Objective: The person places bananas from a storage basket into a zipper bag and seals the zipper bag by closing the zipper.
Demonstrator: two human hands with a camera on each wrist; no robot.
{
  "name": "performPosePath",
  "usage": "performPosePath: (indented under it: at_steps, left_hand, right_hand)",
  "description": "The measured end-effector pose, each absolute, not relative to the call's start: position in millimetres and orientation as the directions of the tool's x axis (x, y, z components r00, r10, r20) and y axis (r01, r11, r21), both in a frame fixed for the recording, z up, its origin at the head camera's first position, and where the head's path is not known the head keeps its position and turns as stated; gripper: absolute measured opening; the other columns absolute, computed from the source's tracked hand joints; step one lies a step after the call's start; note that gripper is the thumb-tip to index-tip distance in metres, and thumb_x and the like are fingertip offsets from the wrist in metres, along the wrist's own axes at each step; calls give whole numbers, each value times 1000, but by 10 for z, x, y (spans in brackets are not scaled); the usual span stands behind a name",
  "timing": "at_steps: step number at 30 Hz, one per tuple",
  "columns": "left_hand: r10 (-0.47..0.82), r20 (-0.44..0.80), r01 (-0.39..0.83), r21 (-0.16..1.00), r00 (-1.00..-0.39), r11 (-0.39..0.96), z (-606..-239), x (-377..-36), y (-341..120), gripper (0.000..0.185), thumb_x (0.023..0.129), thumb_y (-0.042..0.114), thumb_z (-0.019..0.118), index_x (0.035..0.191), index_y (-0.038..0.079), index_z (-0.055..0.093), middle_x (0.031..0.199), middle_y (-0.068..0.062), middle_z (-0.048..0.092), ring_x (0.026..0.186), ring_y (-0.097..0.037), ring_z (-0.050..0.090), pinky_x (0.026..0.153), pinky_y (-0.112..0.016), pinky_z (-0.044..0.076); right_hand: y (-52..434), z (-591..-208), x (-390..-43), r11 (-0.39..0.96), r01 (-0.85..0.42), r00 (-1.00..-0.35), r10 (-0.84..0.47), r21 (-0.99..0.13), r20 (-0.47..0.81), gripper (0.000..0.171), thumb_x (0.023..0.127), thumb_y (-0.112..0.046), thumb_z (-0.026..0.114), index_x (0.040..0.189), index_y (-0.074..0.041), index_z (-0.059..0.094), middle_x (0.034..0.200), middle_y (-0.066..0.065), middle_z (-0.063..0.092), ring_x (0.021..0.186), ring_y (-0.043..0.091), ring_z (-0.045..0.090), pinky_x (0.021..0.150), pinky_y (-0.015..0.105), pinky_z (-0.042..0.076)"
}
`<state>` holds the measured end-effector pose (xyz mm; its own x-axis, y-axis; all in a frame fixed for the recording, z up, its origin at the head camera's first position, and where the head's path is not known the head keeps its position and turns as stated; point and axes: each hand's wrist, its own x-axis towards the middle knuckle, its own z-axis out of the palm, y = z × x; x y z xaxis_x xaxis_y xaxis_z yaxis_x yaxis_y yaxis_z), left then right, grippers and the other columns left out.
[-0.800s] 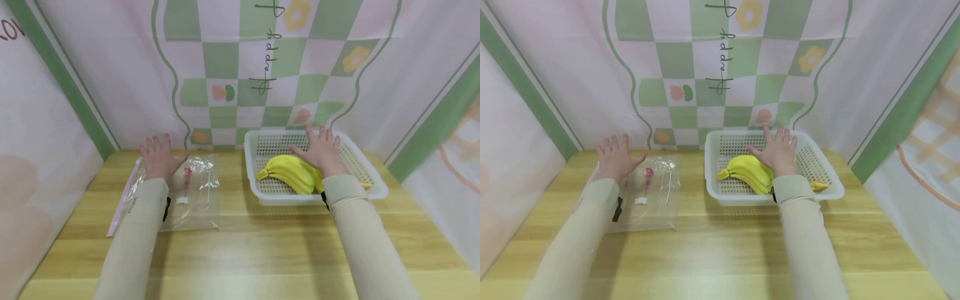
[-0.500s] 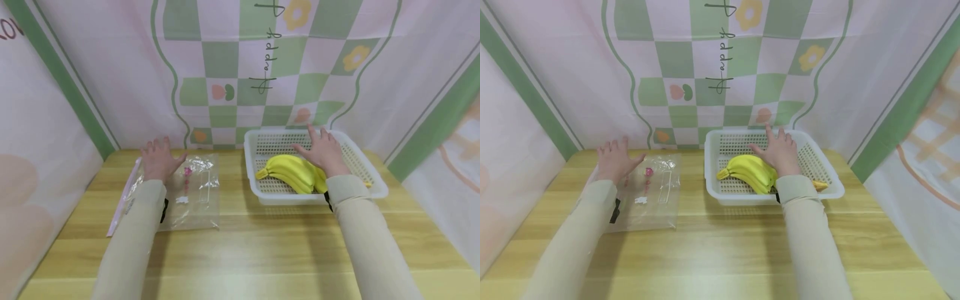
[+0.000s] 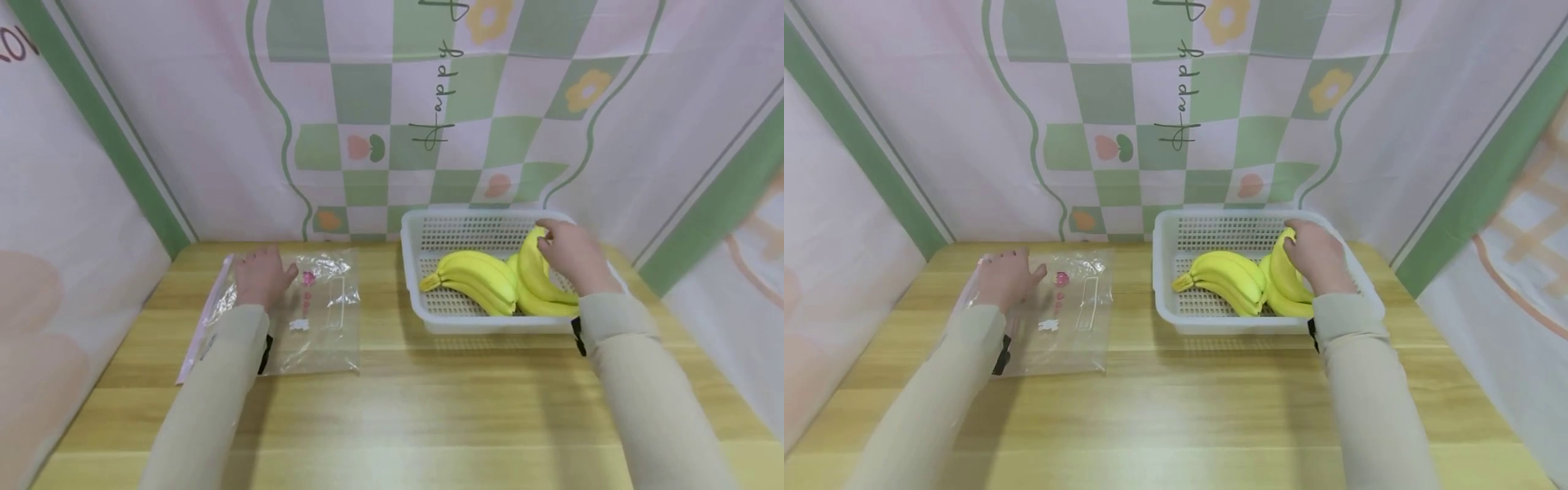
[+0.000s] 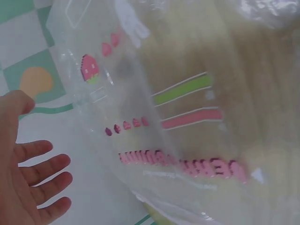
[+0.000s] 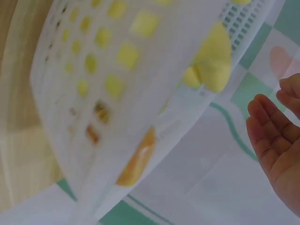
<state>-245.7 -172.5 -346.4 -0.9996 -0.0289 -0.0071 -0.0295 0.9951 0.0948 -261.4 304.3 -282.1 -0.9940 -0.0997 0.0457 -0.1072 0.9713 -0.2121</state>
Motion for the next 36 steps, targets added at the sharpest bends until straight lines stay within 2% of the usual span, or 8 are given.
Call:
performPosePath:
  at_steps: [4, 10, 13, 19, 24, 28, 31, 36]
  left_hand:
    - [-24, 9, -23, 125, -1000, 992, -3550, -2439, -1739, 60, 98, 39, 42, 132, -10, 43, 125, -34, 53, 115, -48, 52, 102, -63, 37]
    - [-31, 12, -29, 150, -999, 988, -3654, -2387, -1780, 45, 97, 27, 46, 122, -10, 51, 112, -31, 60, 104, -45, 58, 93, -57, 47]
    - [-49, -3, -49, 152, -999, 987, -3703, -2367, -1804, 42, 97, 24, 46, 120, -11, 52, 109, -31, 61, 100, -44, 59, 89, -55, 50]
    - [-68, 42, -60, 161, -997, 985, -3820, -2358, -1800, 37, 97, 19, 46, 119, -10, 53, 108, -29, 61, 96, -43, 61, 83, -53, 53]
    - [-76, 39, -70, 121, -996, 990, -3910, -2341, -1762, 40, 97, 20, 48, 123, -11, 49, 110, -28, 59, 98, -41, 59, 81, -49, 55]
    - [-122, 29, -115, 172, -992, 978, -3948, -2325, -1747, 43, 99, 21, 43, 127, -11, 47, 123, -31, 54, 105, -43, 56, 85, -51, 53]
    - [-155, 28, -148, 185, -987, 972, -3964, -2312, -1744, 45, 98, 21, 43, 126, -13, 47, 122, -31, 54, 103, -42, 57, 83, -51, 54]
    - [-234, 2, -229, 192, -972, 954, -3975, -2263, -1733, 58, 99, 25, 40, 140, -15, 31, 124, -37, 50, 112, -48, 51, 93, -55, 48]
  right_hand:
    - [3304, -2905, -2582, 957, -57, -998, -51, -284, 27, 49, 95, -12, 40, 139, 11, 36, 115, 38, 54, 88, 41, 58, 73, 51, 49]
    - [3653, -3020, -2476, 954, 24, -999, 37, -300, 38, 48, 94, -10, 41, 137, 13, 36, 115, 40, 50, 96, 50, 53, 74, 56, 47]
    - [3785, -3096, -2409, 952, 22, -995, 49, -304, 84, 47, 92, -7, 43, 133, 16, 38, 119, 44, 46, 103, 57, 48, 82, 64, 43]
    - [3978, -3249, -2346, 943, 18, -996, 48, -333, 81, 49, 95, -12, 43, 133, 19, 35, 128, 49, 32, 116, 66, 29, 99, 74, 23]
    - [4040, -3325, -2343, 919, 48, -998, 57, -391, 12, 55, 96, -12, 42, 140, 15, 26, 137, 47, 26, 121, 65, 25, 99, 74, 21]
    - [4044, -3376, -2335, 910, 34, -998, 52, -414, 34, 56, 94, -7, 44, 142, 15, 23, 139, 46, 25, 121, 65, 25, 99, 74, 22]
    - [4049, -3404, -2322, 903, 27, -997, 54, -429, 51, 56, 94, -6, 43, 142, 15, 22, 139, 46, 25, 121, 65, 26, 99, 74, 22]
    - [4066, -3432, -2329, 896, 37, -996, 66, -442, 52, 56, 95, -9, 41, 143, 13, 21, 140, 45, 24, 122, 65, 26, 99, 74, 22]
